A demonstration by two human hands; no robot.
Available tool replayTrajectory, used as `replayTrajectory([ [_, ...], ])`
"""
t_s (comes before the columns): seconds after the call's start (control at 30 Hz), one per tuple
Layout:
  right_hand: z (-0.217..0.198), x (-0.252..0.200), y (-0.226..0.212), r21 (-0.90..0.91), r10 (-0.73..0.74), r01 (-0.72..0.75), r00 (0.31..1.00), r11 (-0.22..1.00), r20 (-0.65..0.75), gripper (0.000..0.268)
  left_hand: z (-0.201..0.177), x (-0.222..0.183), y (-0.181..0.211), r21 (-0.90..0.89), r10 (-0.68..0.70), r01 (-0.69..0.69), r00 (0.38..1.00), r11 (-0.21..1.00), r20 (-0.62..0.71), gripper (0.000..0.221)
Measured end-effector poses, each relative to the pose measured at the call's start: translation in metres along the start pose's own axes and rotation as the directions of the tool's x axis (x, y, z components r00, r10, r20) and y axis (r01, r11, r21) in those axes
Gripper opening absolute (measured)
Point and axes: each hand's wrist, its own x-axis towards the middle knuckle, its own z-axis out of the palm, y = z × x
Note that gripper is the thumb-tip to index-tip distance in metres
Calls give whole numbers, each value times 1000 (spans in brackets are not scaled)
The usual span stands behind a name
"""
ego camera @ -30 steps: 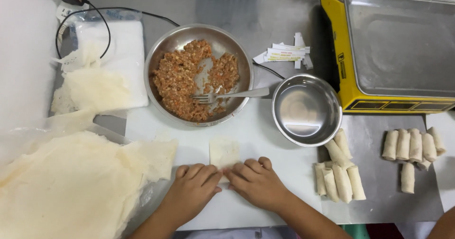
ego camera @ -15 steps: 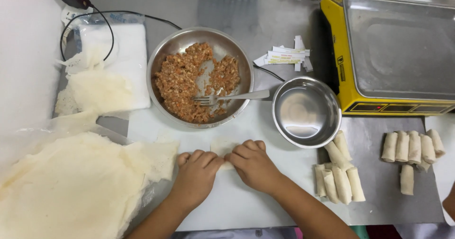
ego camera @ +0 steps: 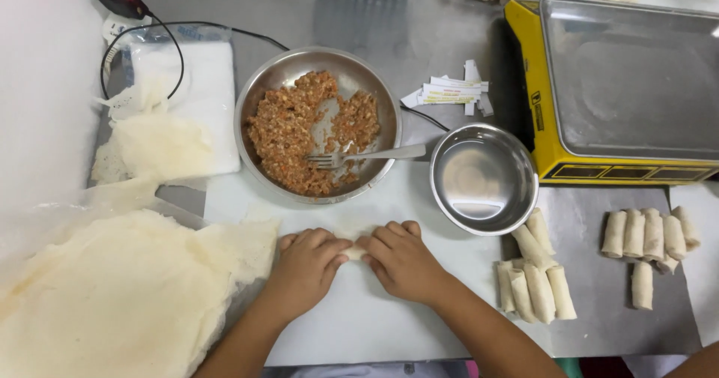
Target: Manually folding and rolling spring rolls by placing filling on wrappers and rolling them into cylinders.
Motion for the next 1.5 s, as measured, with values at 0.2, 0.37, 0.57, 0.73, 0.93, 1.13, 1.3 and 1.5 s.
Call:
replayTrajectory([
  [0.2, 11, 15, 14, -25, 80, -81, 996, 996, -51, 19, 4, 12, 14, 124, -9, 46, 958, 991, -285, 27],
  [0.37, 12, 11, 10, -186, 1, -28, 989, 982, -145, 21, 4, 7, 14, 374, 222, -72, 900, 925, -376, 30],
  [0.57, 8, 6, 4, -471, -115, 16, 977, 882, -182, 22, 7, 0, 8, 396, 186, -69, 946, 916, -265, 46],
  [0.73, 9, 15, 15, -275, 3, -33, 994, 961, -109, 20, 3, 15, -4, 201, 86, -56, 986, 978, -145, 35],
  [0.93, -3, 27, 22, -120, -28, 26, 1000, 992, -10, 16, -12, 23, 2, -17, -116, 116, 993, 993, 4, 32],
  [1.13, 8, 30, 28, -144, 44, -43, 999, 989, 4, 10, -14, 25, 17, 114, -229, 228, 973, 967, -12, 25],
  [1.3, 25, 29, 29, -357, -60, -25, 972, 934, -226, 24, 26, 17, 9, 474, 277, -14, 827, 880, -490, 25],
  [1.5, 9, -8, -11, -482, -64, -44, 977, 875, -204, 50, 18, -20, 24, 586, 293, -39, 892, 809, -345, 54],
])
